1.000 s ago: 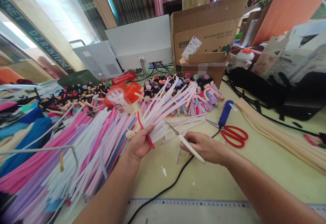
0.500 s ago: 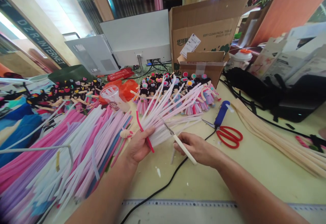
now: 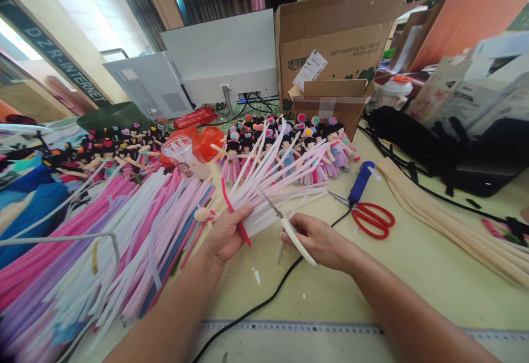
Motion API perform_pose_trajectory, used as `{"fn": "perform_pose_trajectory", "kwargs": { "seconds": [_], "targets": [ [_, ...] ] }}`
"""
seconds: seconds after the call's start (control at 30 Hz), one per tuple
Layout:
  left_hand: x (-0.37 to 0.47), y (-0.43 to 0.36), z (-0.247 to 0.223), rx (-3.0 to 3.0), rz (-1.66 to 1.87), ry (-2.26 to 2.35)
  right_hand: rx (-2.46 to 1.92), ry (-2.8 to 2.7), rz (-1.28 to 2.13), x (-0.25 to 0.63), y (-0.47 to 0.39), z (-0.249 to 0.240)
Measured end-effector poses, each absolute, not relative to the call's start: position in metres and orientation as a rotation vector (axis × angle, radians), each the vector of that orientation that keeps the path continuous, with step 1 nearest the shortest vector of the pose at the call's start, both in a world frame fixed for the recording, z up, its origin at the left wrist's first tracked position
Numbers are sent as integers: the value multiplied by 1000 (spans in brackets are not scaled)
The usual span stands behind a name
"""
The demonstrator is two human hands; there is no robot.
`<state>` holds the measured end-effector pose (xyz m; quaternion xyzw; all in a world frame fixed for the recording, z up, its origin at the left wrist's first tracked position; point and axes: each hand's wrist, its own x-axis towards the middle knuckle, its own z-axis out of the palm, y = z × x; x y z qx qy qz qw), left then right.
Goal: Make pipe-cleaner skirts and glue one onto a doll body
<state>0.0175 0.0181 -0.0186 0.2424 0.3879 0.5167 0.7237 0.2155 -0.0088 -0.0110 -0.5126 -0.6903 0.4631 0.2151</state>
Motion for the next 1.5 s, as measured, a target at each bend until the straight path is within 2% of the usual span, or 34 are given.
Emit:
{"fn": "perform_pose_trajectory", "kwargs": {
  "seconds": [0.7,0.97,1.5],
  "targets": [
    [17,17,-19,554,1126,871,-1445,-1773,1386,209,-10,-13],
    [18,17,-19,543,1138,867,-1431,-1640,1543,205,-12,-12],
    [18,19,-19,529,1127,842,-1442,-1568,1576,203,-13,-11]
  ]
}}
